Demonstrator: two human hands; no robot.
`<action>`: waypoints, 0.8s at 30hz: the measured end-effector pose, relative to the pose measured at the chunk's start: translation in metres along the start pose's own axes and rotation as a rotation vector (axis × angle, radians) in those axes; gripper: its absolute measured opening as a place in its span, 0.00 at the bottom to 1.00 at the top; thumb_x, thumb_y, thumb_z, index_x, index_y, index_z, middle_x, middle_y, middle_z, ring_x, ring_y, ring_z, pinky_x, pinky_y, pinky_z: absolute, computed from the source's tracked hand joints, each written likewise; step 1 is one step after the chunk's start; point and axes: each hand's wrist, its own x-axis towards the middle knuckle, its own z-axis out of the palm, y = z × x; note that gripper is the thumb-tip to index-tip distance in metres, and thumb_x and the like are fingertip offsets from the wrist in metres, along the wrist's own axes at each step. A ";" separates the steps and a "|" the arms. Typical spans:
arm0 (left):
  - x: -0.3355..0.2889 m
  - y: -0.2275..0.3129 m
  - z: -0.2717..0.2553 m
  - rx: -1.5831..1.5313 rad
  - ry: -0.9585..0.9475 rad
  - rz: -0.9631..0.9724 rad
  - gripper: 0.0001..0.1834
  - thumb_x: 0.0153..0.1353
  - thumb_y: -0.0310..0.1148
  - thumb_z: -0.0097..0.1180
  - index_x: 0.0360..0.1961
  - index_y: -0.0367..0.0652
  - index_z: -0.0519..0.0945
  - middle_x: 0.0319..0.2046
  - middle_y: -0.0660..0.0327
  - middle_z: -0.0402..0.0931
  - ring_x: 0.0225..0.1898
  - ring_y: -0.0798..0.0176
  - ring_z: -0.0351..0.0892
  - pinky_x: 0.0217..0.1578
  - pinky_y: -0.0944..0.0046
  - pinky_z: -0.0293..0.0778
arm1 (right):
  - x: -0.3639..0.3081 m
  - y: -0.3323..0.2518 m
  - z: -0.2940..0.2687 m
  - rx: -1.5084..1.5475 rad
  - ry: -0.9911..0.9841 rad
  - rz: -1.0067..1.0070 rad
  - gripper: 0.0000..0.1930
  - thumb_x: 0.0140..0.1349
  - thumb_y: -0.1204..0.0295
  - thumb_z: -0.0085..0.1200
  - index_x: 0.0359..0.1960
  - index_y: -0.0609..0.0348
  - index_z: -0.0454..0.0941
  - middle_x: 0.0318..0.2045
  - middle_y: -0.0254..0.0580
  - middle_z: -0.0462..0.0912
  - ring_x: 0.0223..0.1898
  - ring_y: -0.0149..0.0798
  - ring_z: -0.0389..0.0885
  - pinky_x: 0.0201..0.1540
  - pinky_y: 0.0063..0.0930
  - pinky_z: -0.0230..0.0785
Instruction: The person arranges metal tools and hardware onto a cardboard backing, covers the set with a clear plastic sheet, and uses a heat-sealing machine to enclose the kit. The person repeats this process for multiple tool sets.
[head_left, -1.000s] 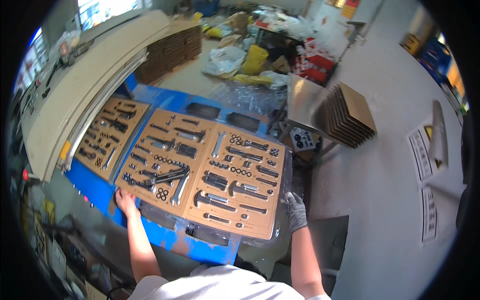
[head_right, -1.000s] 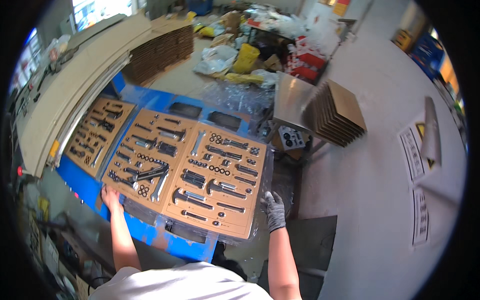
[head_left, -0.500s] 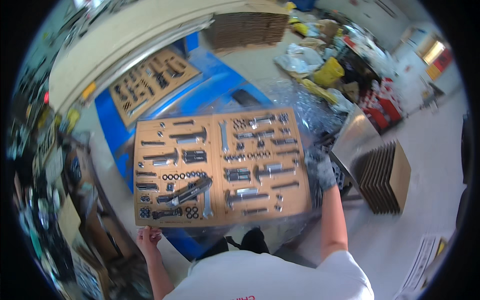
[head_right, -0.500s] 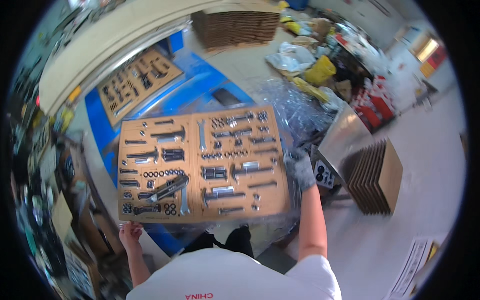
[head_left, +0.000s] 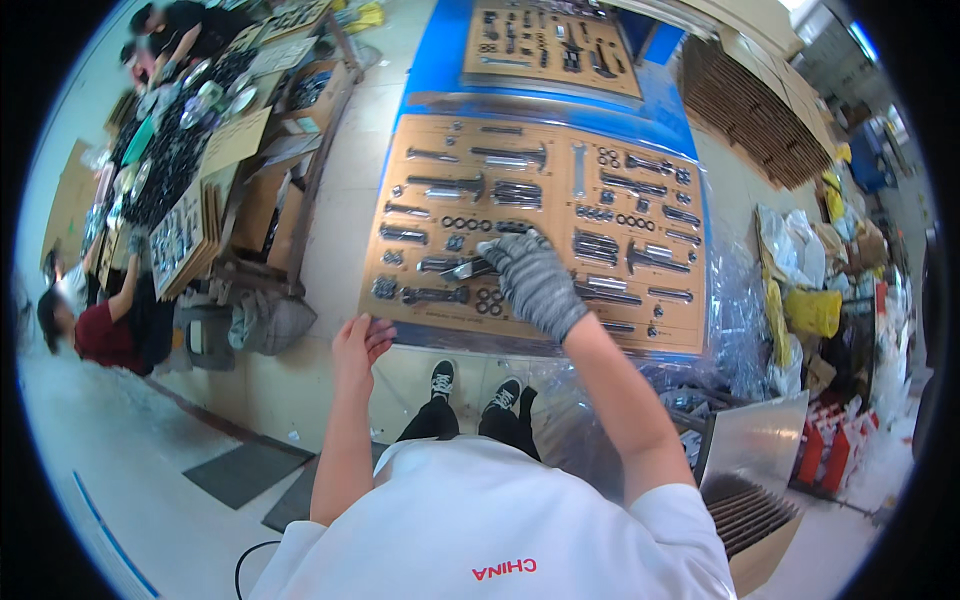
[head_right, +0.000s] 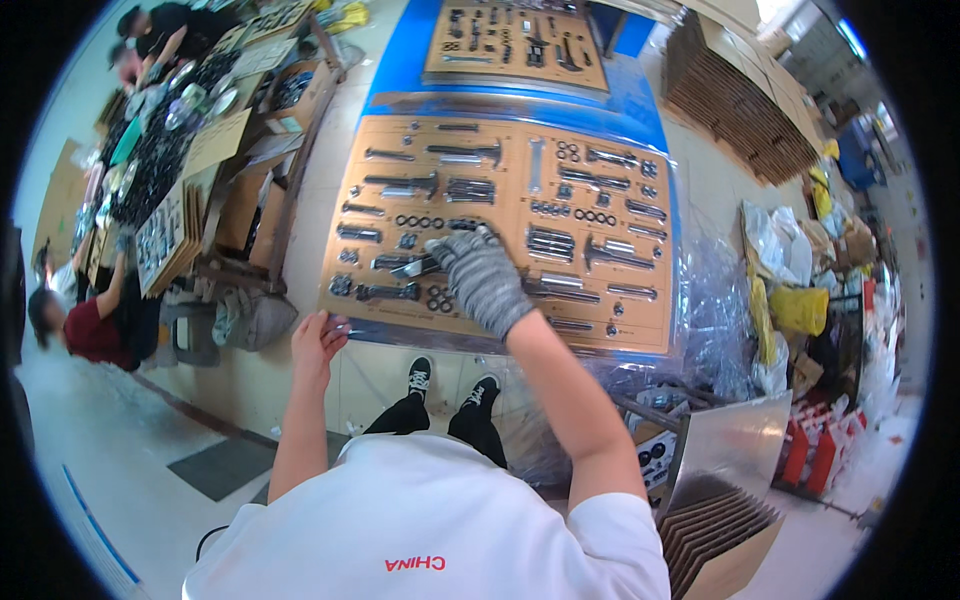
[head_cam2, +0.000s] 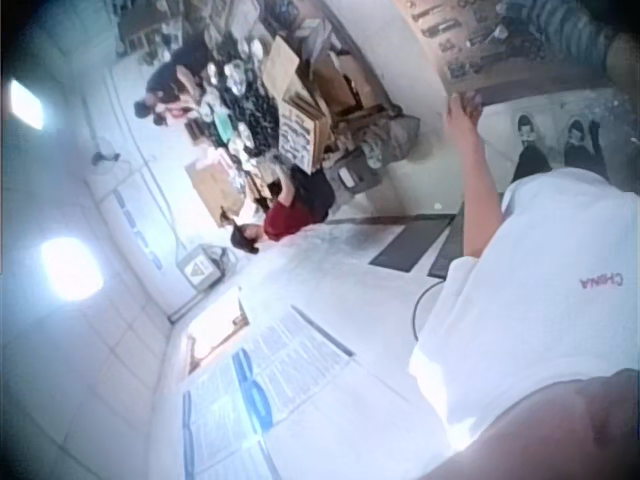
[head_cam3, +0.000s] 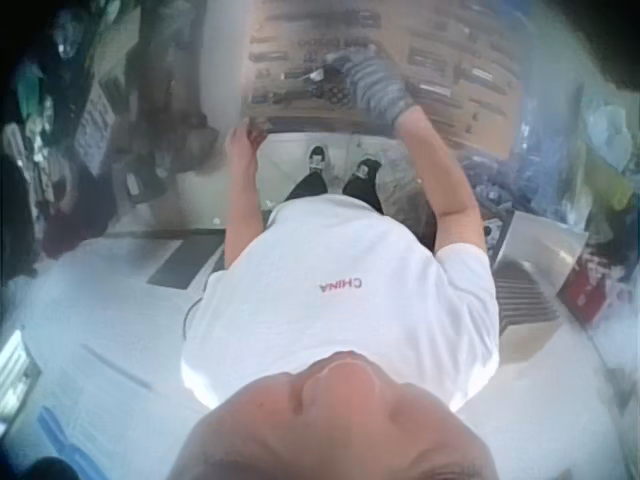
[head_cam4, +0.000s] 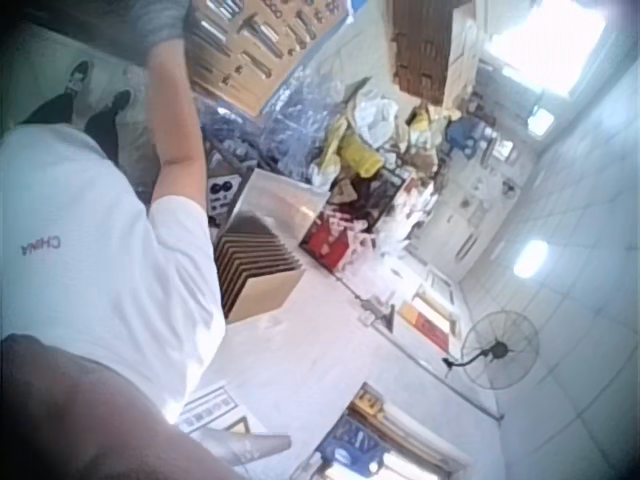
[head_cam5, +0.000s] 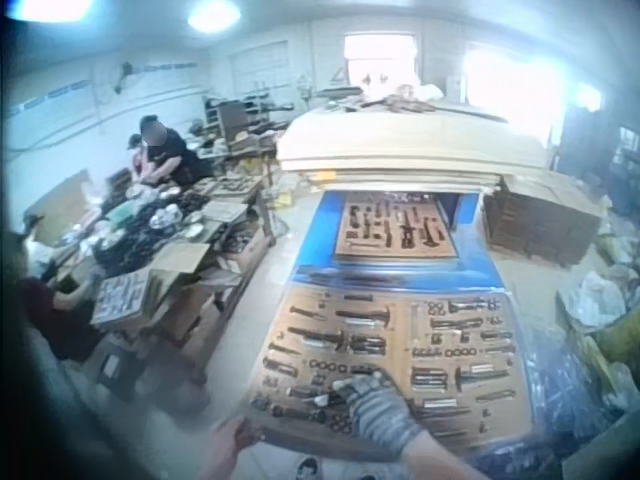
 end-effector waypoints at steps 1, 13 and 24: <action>0.002 0.002 -0.004 0.000 -0.038 -0.003 0.14 0.75 0.38 0.52 0.48 0.37 0.79 0.40 0.54 0.87 0.38 0.61 0.89 0.38 0.64 0.84 | 0.011 0.003 -0.001 -0.015 -0.163 -0.013 0.23 0.67 0.67 0.54 0.65 0.50 0.78 0.61 0.45 0.79 0.64 0.52 0.73 0.73 0.46 0.61; 0.023 -0.001 -0.026 0.196 -0.200 -0.037 0.17 0.75 0.41 0.44 0.44 0.40 0.80 0.38 0.53 0.89 0.37 0.57 0.90 0.39 0.61 0.81 | 0.054 -0.156 0.039 0.030 -0.424 -0.048 0.14 0.70 0.61 0.53 0.43 0.58 0.84 0.35 0.50 0.89 0.42 0.52 0.89 0.45 0.47 0.81; -0.067 0.035 -0.022 0.523 -0.289 0.485 0.16 0.72 0.36 0.51 0.39 0.36 0.86 0.34 0.57 0.88 0.36 0.66 0.87 0.36 0.64 0.79 | 0.021 -0.110 -0.038 -0.158 -0.708 0.118 0.13 0.64 0.67 0.55 0.40 0.60 0.89 0.39 0.55 0.89 0.42 0.55 0.89 0.48 0.48 0.82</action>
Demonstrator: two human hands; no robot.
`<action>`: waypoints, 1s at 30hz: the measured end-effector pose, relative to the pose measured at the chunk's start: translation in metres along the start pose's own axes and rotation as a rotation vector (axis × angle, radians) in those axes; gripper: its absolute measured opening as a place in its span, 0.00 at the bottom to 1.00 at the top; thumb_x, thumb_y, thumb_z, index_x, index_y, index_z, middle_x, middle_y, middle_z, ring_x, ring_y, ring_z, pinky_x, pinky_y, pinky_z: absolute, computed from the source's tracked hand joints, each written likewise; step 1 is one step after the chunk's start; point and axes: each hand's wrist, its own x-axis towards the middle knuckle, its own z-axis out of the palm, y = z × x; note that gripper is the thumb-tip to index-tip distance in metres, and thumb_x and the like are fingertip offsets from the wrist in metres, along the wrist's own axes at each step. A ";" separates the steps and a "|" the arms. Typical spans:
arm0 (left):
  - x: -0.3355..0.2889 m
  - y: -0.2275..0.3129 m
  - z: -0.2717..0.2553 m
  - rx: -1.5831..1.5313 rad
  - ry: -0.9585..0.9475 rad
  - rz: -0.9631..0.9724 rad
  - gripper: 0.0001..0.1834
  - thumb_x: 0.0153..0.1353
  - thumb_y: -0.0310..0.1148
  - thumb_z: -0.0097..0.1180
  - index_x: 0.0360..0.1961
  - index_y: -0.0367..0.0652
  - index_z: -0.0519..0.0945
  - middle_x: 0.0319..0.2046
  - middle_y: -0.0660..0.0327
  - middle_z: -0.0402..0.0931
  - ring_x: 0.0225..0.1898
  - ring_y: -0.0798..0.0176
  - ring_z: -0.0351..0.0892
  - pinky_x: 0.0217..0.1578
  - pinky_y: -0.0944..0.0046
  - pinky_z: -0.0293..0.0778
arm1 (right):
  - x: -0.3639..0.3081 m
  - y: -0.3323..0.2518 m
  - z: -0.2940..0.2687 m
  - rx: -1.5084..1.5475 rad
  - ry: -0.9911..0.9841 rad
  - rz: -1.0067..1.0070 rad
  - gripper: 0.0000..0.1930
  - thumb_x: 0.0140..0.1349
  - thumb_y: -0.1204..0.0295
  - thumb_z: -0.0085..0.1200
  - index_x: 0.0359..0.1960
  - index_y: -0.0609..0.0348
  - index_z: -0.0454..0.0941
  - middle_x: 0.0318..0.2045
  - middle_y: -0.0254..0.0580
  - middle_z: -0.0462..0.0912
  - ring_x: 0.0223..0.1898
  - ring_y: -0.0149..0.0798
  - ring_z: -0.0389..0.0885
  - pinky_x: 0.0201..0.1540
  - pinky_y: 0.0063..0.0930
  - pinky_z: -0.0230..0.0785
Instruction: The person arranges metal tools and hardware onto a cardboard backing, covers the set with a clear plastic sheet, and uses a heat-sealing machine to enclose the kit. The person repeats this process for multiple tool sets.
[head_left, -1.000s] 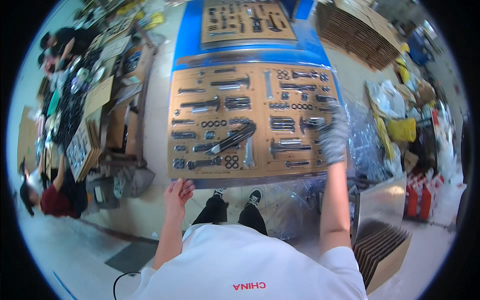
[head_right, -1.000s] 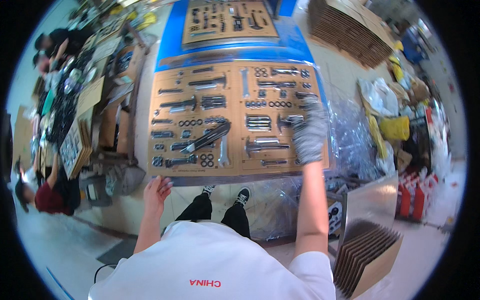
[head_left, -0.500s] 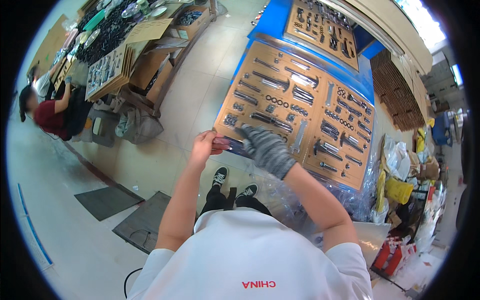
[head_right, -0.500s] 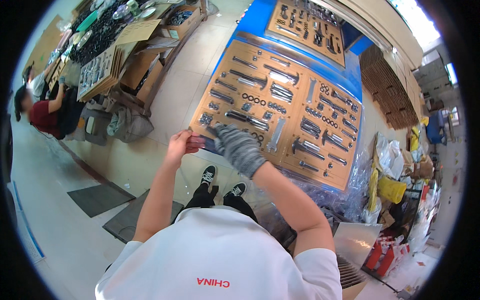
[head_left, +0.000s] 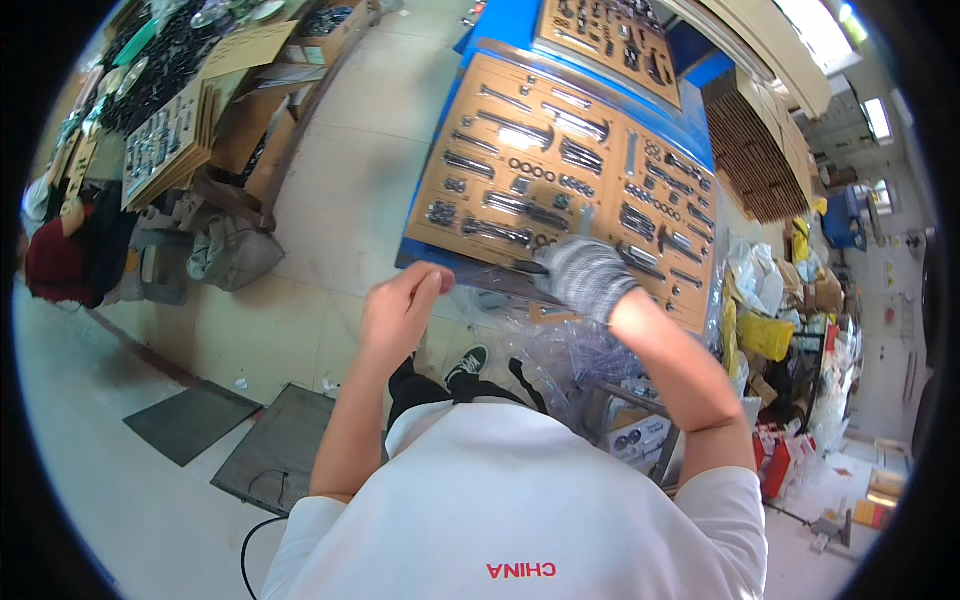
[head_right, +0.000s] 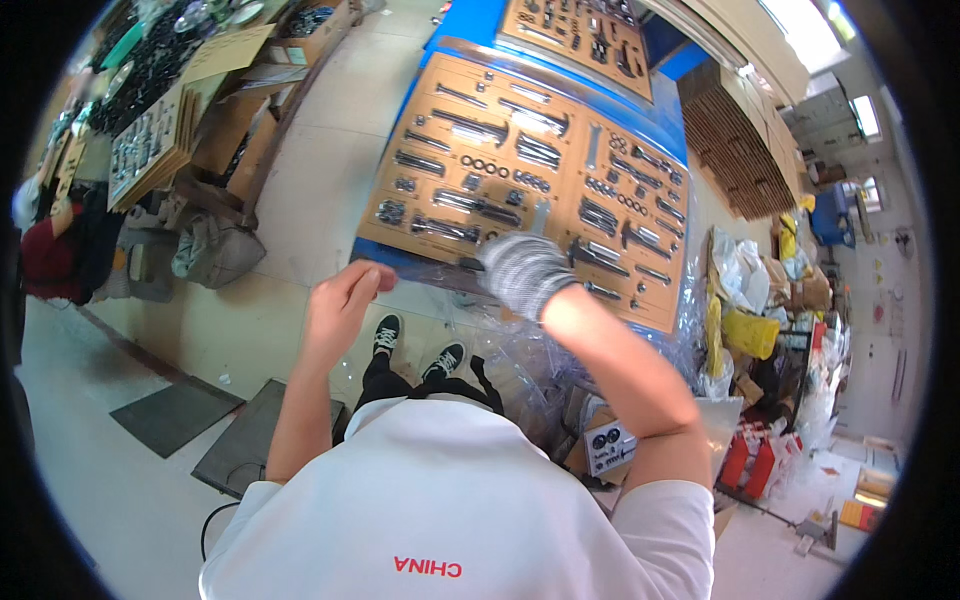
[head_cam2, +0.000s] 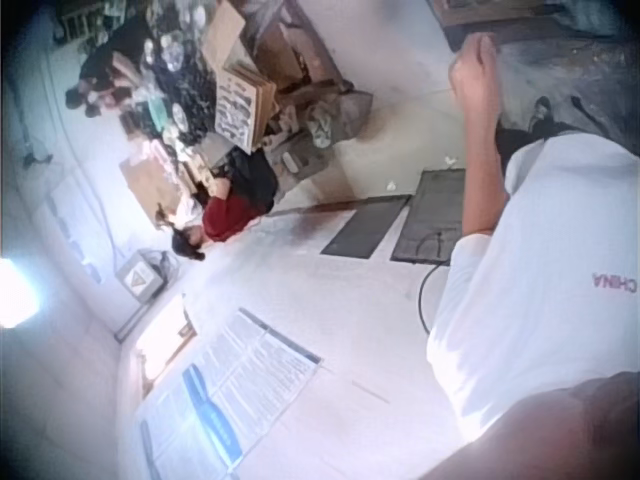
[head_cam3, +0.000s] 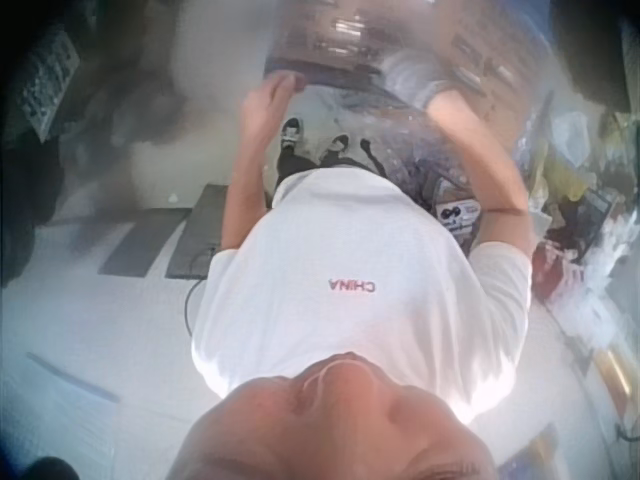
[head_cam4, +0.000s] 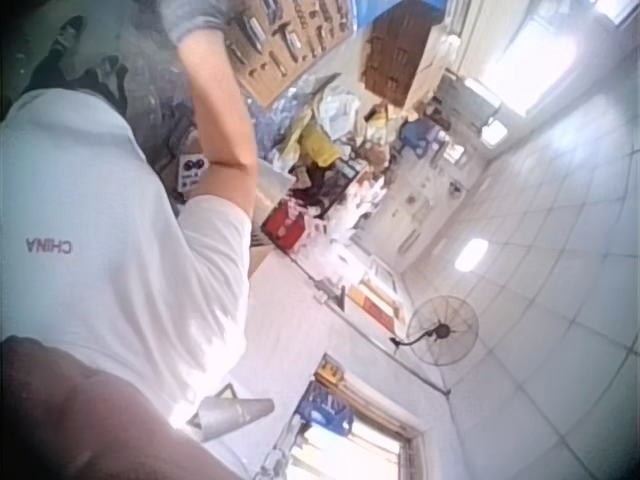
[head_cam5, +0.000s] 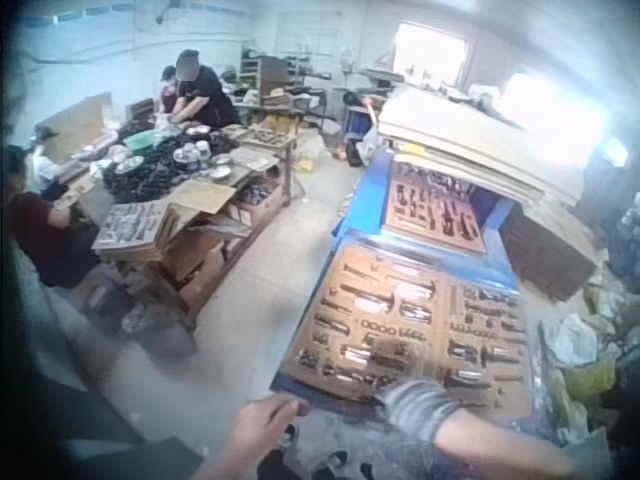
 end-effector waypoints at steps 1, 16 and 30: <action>-0.012 0.014 -0.002 -0.092 -0.087 0.018 0.15 0.72 0.35 0.52 0.38 0.36 0.86 0.34 0.57 0.88 0.35 0.65 0.87 0.36 0.64 0.78 | -0.016 0.025 0.010 -0.022 -0.013 0.015 0.13 0.64 0.67 0.55 0.40 0.60 0.89 0.38 0.55 0.89 0.42 0.55 0.89 0.49 0.48 0.81; 0.037 0.012 -0.026 0.243 -0.113 -0.209 0.37 0.74 0.55 0.54 0.70 0.34 0.68 0.42 0.52 0.84 0.38 0.56 0.86 0.45 0.57 0.80 | -0.227 0.266 0.095 -0.229 -0.333 0.455 0.17 0.63 0.58 0.58 0.48 0.50 0.88 0.40 0.52 0.89 0.45 0.55 0.87 0.52 0.46 0.79; 0.214 -0.038 -0.038 0.059 -0.051 -0.080 0.17 0.76 0.46 0.56 0.34 0.47 0.81 0.25 0.75 0.72 0.28 0.80 0.68 0.29 0.74 0.65 | 0.049 0.154 0.023 0.467 0.611 -0.064 0.15 0.66 0.60 0.60 0.50 0.52 0.82 0.39 0.50 0.87 0.42 0.55 0.86 0.46 0.48 0.78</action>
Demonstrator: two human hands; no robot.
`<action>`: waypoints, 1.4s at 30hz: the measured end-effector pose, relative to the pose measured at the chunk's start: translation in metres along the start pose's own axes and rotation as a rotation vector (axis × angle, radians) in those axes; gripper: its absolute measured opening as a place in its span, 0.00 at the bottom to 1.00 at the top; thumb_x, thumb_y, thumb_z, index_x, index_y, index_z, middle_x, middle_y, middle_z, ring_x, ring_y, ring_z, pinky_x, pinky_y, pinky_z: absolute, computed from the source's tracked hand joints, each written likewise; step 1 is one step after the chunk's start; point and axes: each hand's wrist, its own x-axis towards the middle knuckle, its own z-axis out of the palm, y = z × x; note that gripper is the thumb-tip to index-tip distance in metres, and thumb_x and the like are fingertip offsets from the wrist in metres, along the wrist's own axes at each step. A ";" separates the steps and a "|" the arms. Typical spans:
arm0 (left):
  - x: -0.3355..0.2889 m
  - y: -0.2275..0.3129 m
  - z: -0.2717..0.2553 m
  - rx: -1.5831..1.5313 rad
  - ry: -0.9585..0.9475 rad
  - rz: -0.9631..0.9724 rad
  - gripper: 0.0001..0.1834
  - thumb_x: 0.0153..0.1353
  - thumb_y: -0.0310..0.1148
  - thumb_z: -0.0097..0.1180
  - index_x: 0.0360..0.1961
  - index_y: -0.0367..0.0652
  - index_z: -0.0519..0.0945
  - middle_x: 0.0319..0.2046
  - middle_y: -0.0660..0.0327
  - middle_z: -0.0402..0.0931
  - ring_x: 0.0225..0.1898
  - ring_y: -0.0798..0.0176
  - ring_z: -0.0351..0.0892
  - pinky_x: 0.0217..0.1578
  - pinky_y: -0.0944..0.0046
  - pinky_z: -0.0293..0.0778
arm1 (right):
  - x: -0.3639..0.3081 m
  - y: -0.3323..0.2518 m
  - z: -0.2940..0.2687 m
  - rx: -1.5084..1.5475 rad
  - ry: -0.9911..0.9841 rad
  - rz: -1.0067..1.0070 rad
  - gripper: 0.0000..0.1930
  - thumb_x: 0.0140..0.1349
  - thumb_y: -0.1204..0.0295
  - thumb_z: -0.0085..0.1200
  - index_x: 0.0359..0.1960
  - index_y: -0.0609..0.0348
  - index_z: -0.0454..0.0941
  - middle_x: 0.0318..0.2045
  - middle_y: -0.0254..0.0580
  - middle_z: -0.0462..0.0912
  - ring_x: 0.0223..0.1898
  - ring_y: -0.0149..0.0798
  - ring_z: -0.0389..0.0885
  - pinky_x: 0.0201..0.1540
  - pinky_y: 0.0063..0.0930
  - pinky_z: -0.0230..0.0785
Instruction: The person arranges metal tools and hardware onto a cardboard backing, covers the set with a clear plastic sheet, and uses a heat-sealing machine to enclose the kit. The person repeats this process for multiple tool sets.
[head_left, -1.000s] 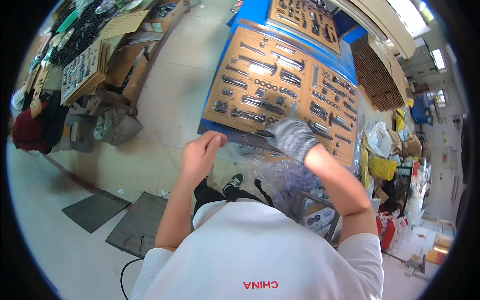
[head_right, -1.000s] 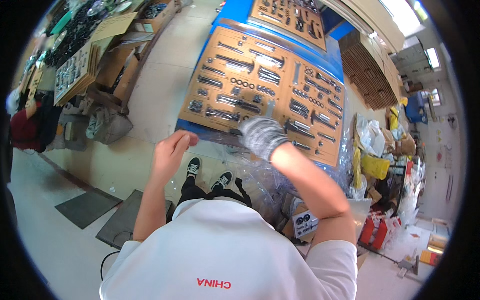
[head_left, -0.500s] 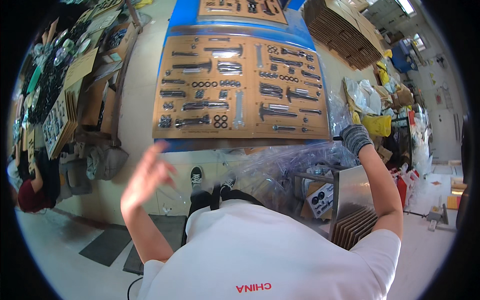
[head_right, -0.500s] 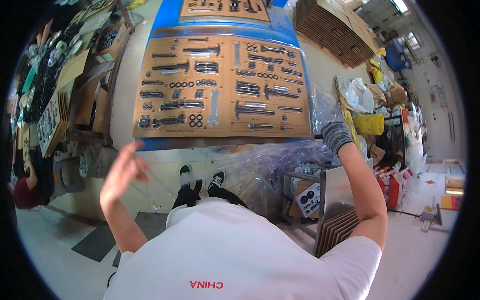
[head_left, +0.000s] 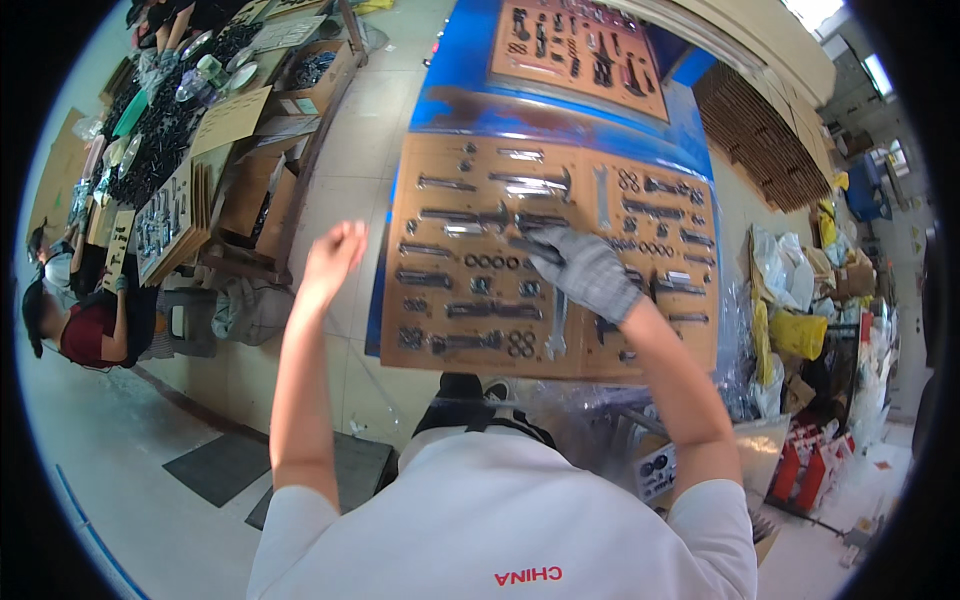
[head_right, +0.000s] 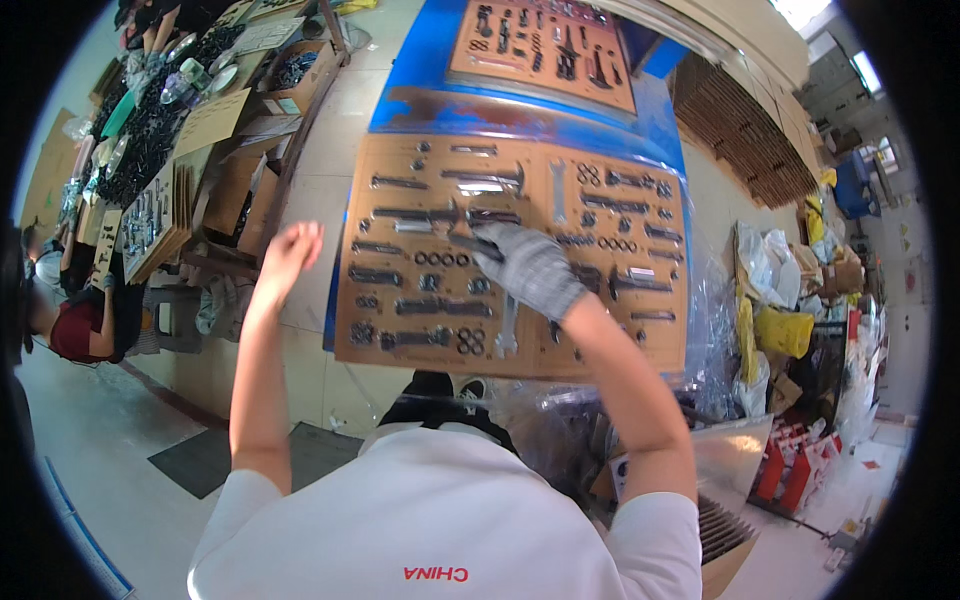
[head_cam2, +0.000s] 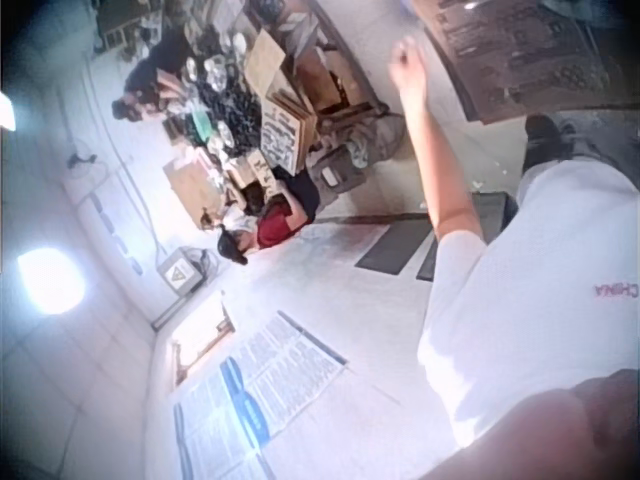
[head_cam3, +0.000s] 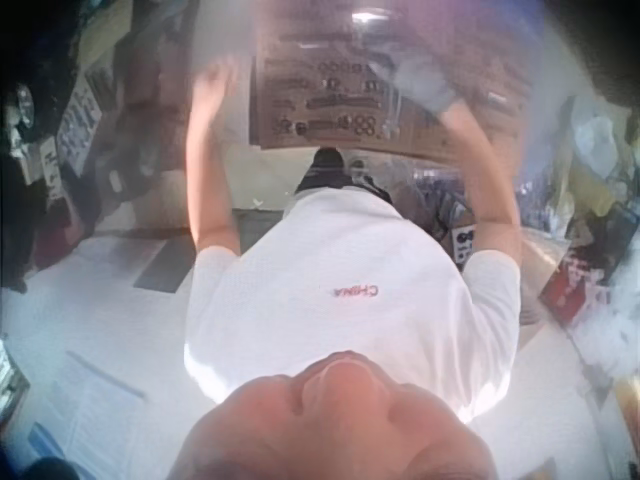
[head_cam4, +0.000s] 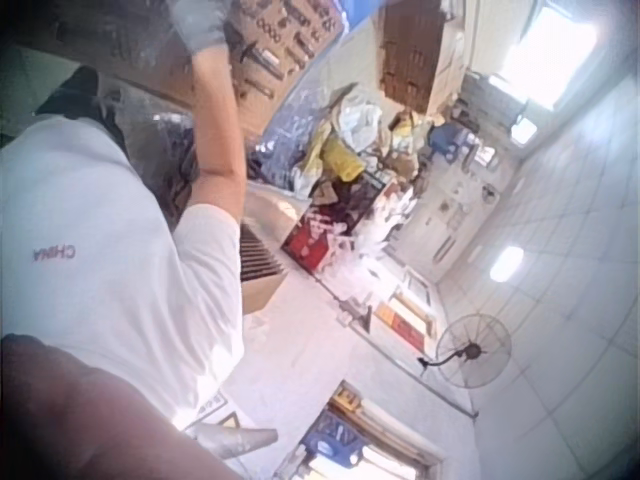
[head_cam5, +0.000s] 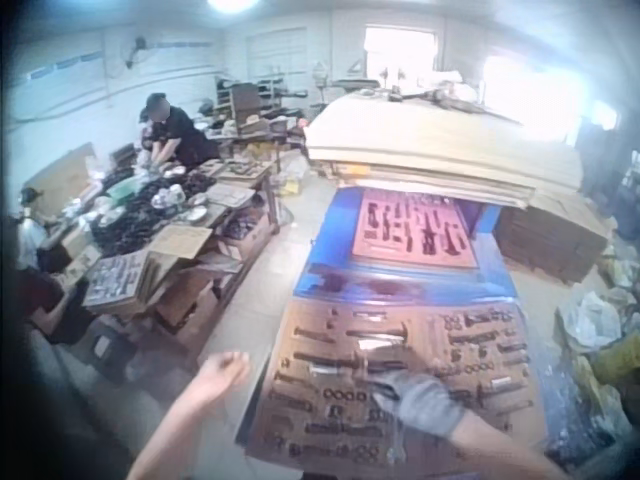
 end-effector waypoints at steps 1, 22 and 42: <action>0.042 0.009 0.011 -0.130 0.142 -0.030 0.19 0.77 0.50 0.53 0.39 0.47 0.84 0.28 0.75 0.75 0.29 0.78 0.68 0.32 0.74 0.64 | 0.041 -0.013 0.014 -0.030 0.115 -0.031 0.15 0.67 0.60 0.58 0.51 0.52 0.82 0.40 0.50 0.86 0.43 0.55 0.86 0.47 0.48 0.78; 0.221 0.049 0.060 -0.167 0.300 0.083 0.10 0.63 0.37 0.68 0.35 0.40 0.86 0.37 0.66 0.76 0.40 0.72 0.70 0.46 0.68 0.66 | 0.156 0.037 -0.034 -0.529 -0.201 0.314 0.14 0.69 0.62 0.55 0.53 0.47 0.83 0.36 0.46 0.86 0.38 0.48 0.87 0.42 0.45 0.80; 0.201 0.080 0.061 -0.351 0.513 0.128 0.05 0.67 0.31 0.62 0.38 0.43 0.88 0.41 0.65 0.85 0.47 0.68 0.79 0.58 0.65 0.69 | -0.005 0.226 -0.158 -0.582 0.049 0.653 0.11 0.68 0.62 0.57 0.48 0.48 0.84 0.45 0.48 0.86 0.46 0.53 0.87 0.49 0.50 0.79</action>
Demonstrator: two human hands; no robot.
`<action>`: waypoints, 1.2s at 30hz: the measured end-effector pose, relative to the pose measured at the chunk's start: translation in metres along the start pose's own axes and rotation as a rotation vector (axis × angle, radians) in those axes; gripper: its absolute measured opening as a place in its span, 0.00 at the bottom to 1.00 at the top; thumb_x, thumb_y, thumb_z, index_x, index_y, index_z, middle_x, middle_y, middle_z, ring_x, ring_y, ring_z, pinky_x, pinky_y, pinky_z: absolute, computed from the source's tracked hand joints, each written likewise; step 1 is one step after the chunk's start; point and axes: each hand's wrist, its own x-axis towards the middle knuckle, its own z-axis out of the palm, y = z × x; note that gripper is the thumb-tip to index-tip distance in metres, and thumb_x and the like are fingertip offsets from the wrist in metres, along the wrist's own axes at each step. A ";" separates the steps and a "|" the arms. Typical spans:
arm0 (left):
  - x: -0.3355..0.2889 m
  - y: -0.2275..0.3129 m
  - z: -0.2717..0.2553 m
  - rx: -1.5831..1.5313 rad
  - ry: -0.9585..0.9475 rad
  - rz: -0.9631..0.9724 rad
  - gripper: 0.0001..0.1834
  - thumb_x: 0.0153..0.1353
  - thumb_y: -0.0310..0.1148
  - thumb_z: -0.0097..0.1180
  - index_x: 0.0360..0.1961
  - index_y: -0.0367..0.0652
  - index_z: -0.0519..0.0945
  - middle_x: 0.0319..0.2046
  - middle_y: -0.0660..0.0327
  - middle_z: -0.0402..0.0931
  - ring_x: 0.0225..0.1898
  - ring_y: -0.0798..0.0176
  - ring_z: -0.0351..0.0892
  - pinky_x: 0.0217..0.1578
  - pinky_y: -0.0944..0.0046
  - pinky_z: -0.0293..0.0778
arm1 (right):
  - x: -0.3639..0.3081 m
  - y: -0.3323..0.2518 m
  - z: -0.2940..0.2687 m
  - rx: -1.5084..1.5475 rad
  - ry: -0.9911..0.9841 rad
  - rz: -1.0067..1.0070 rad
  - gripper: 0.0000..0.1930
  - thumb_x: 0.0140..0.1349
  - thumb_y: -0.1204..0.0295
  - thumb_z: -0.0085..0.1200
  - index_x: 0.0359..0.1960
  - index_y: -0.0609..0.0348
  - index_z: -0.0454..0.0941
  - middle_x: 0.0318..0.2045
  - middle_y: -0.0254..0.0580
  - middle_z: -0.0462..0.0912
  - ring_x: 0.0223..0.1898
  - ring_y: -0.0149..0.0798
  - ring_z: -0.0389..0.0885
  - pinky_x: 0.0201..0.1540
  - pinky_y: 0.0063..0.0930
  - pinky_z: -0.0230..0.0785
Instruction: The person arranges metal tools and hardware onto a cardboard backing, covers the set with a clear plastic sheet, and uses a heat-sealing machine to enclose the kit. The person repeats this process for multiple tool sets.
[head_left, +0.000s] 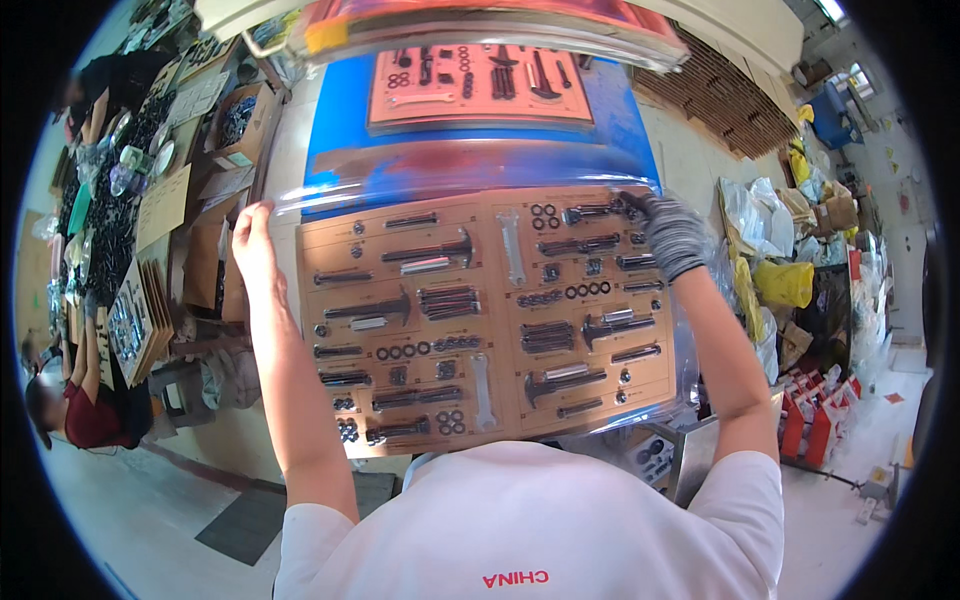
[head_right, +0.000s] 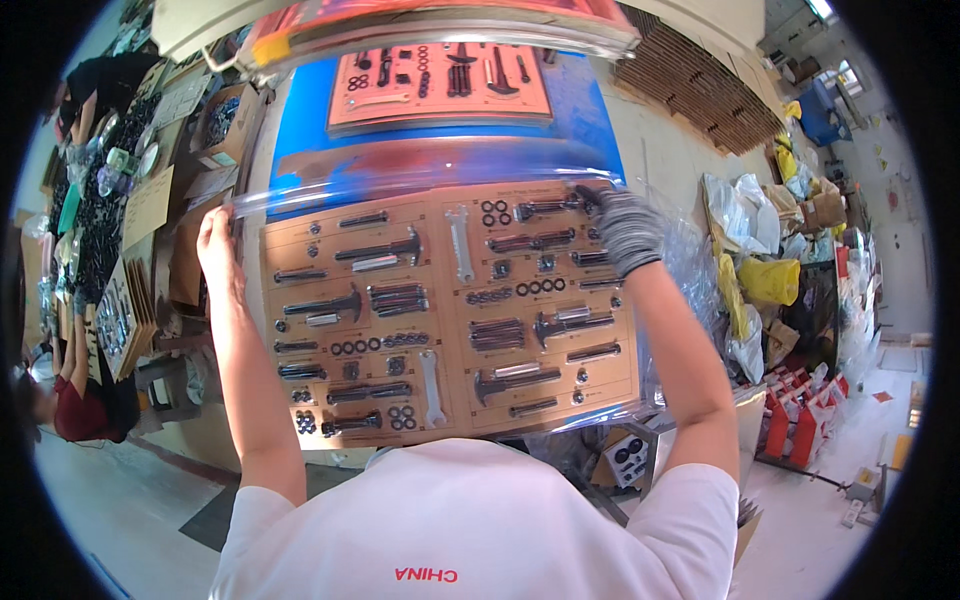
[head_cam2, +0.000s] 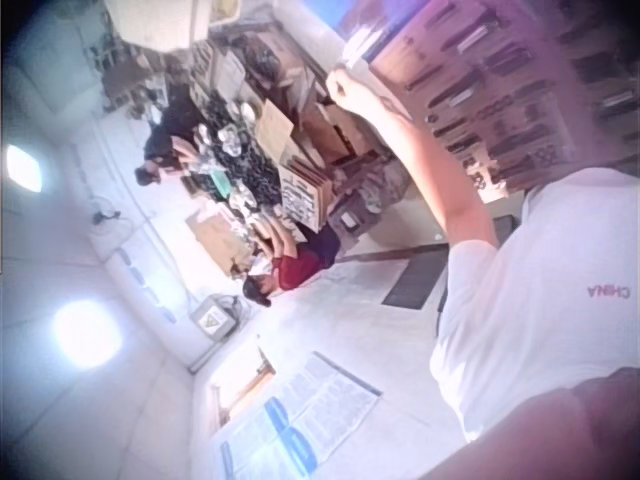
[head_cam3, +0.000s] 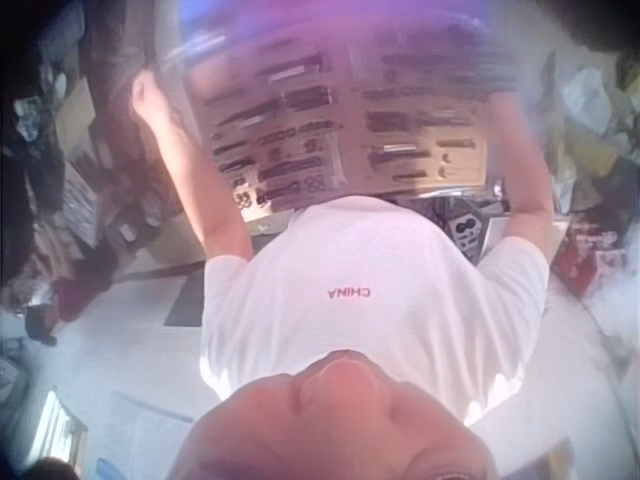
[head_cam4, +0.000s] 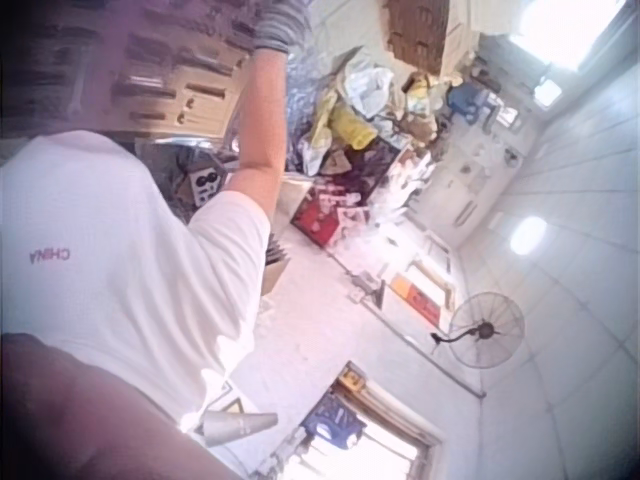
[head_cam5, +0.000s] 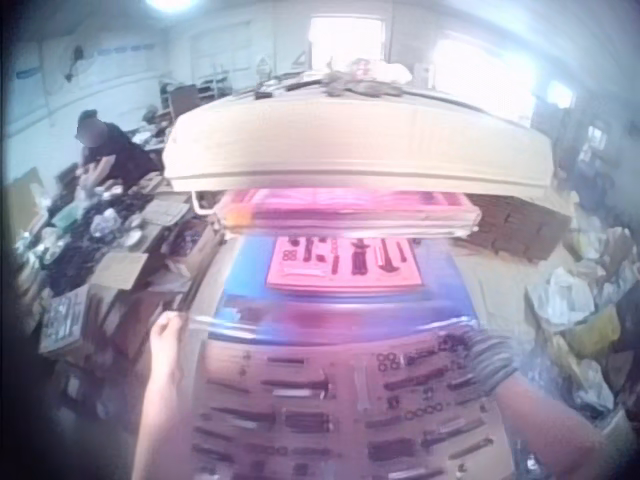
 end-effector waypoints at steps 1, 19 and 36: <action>0.000 -0.008 -0.004 0.060 0.021 0.032 0.07 0.67 0.33 0.62 0.41 0.43 0.88 0.42 0.65 0.85 0.48 0.67 0.79 0.58 0.65 0.68 | 0.001 0.027 -0.006 -0.052 -0.008 0.072 0.11 0.68 0.62 0.57 0.47 0.49 0.85 0.46 0.49 0.86 0.47 0.54 0.86 0.49 0.50 0.79; -0.131 -0.005 0.203 0.822 0.030 1.032 0.24 0.63 0.25 0.61 0.61 0.39 0.75 0.57 0.47 0.75 0.59 0.42 0.73 0.60 0.46 0.71 | -0.031 0.149 0.095 0.812 0.140 0.210 0.23 0.70 0.68 0.59 0.65 0.59 0.76 0.54 0.49 0.86 0.51 0.40 0.86 0.57 0.31 0.77; -0.255 -0.002 0.596 0.616 -1.257 0.104 0.13 0.54 0.41 0.73 0.40 0.50 0.92 0.42 0.58 0.89 0.48 0.58 0.86 0.52 0.60 0.77 | -0.006 0.156 0.039 0.858 -0.179 0.220 0.19 0.66 0.66 0.55 0.57 0.53 0.82 0.48 0.52 0.88 0.49 0.54 0.87 0.55 0.42 0.78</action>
